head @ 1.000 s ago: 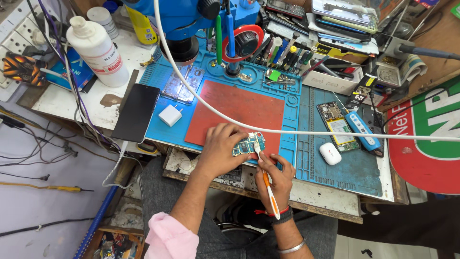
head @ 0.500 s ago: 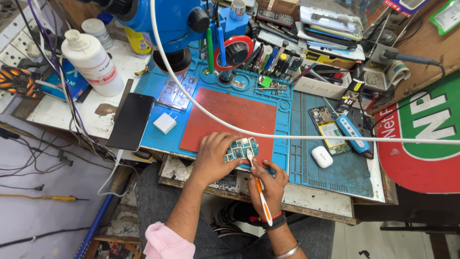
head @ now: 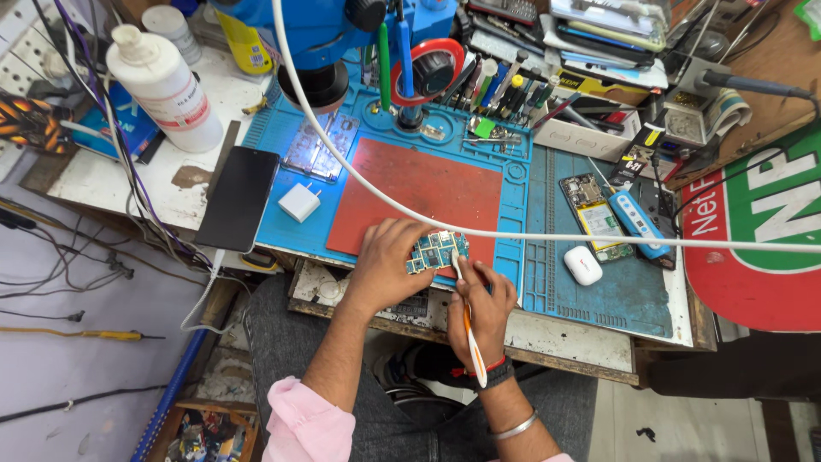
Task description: The person cleans a mobile phone circuit board using a toothbrush. They brush different areas of the board by hand while it sits on a repair mat.
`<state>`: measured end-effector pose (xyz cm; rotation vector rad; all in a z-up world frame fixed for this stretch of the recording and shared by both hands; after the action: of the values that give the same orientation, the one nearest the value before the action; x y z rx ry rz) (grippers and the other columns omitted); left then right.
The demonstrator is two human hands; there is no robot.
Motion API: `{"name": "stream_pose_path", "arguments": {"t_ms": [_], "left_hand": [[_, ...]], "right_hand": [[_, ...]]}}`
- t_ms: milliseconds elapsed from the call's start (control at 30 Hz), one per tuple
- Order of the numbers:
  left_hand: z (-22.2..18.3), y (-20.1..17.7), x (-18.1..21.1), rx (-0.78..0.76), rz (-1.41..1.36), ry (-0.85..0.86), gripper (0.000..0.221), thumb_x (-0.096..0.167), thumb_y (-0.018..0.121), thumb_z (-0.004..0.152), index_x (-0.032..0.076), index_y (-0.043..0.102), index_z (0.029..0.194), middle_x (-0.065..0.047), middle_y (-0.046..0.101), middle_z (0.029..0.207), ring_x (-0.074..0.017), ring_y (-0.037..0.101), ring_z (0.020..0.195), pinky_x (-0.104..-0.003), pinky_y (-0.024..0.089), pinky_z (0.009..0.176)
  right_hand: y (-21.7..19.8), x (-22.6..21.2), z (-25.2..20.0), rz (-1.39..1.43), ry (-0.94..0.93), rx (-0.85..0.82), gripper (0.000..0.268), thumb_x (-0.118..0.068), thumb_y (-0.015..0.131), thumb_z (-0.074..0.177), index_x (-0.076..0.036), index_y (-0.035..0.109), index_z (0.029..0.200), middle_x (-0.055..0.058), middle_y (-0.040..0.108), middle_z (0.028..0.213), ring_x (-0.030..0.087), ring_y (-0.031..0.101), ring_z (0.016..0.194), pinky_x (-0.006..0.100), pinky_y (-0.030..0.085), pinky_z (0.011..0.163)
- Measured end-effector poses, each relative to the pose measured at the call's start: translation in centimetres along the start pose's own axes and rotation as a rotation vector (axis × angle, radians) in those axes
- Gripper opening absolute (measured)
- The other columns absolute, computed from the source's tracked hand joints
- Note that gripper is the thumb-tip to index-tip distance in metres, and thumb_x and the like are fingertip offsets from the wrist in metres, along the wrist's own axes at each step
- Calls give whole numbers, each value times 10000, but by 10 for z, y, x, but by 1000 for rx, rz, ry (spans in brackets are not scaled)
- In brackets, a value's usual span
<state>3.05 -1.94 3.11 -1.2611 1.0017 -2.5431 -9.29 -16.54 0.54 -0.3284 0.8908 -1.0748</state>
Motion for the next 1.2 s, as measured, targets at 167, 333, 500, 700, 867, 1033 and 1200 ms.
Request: {"name": "stream_pose_path", "arguments": {"t_ms": [167,333,500,700,867,1033,1200], "left_hand": [[0,1,-4,-30,-3,-22,580,233,830,654,116,680,1202,-68,678,1175,-296,592,1173,-452,422,1001],[-1,-1,-4,11,-23,20,607,238,827,661,117,668,1235,-67,674,1184,-296,587,1172,-459,415,981],[-2,1,-5,3,5,12,586,231,822,648,128,678,1207,-69,659,1164,-295,582,1169,-456,424,999],[-4,4,-7,21,9,34,624,258,818,656,121,666,1245,-62,659,1204,-291,585,1172,-458,419,981],[-2,1,-5,11,6,29,639,281,843,657,148,671,1259,-61,660,1172,-293,578,1157,-460,417,997],[-4,3,-6,16,9,26,635,262,825,665,161,669,1273,-43,672,1190,-279,585,1178,-445,422,992],[-4,2,-3,23,5,31,643,292,845,674,158,662,1276,-42,669,1178,-280,582,1164,-449,415,976]], "right_hand": [[4,2,10,-45,-13,-78,361,-48,631,881,-36,640,1242,110,682,1333,323,547,1303,510,259,1167],[-3,6,7,-24,14,-123,437,-34,616,876,-45,644,1312,75,660,1337,321,523,1297,477,271,1147],[-11,9,10,-37,-44,-141,505,-7,580,875,-86,626,1372,58,653,1419,300,521,1299,466,262,1163],[-8,6,15,-101,-71,-235,563,-37,589,849,-143,603,1402,77,620,1462,338,480,1341,526,188,1174],[-19,7,9,-139,-109,-252,567,-31,594,835,-163,618,1385,71,612,1475,331,471,1339,520,197,1165],[-18,12,15,-86,-96,-256,556,-26,592,860,-151,604,1401,60,616,1472,337,469,1342,502,219,1154],[-23,5,9,-116,-143,-268,531,-34,602,870,-167,627,1383,67,621,1463,344,471,1324,495,215,1151]]}}
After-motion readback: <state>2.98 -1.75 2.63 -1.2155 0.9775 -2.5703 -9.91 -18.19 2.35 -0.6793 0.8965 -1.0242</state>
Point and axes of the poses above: each hand's wrist, its own z-axis towards the middle knuckle, its own y-axis out of the palm, x = y × z, the point moved 1 cm from there along z, towards the middle knuckle
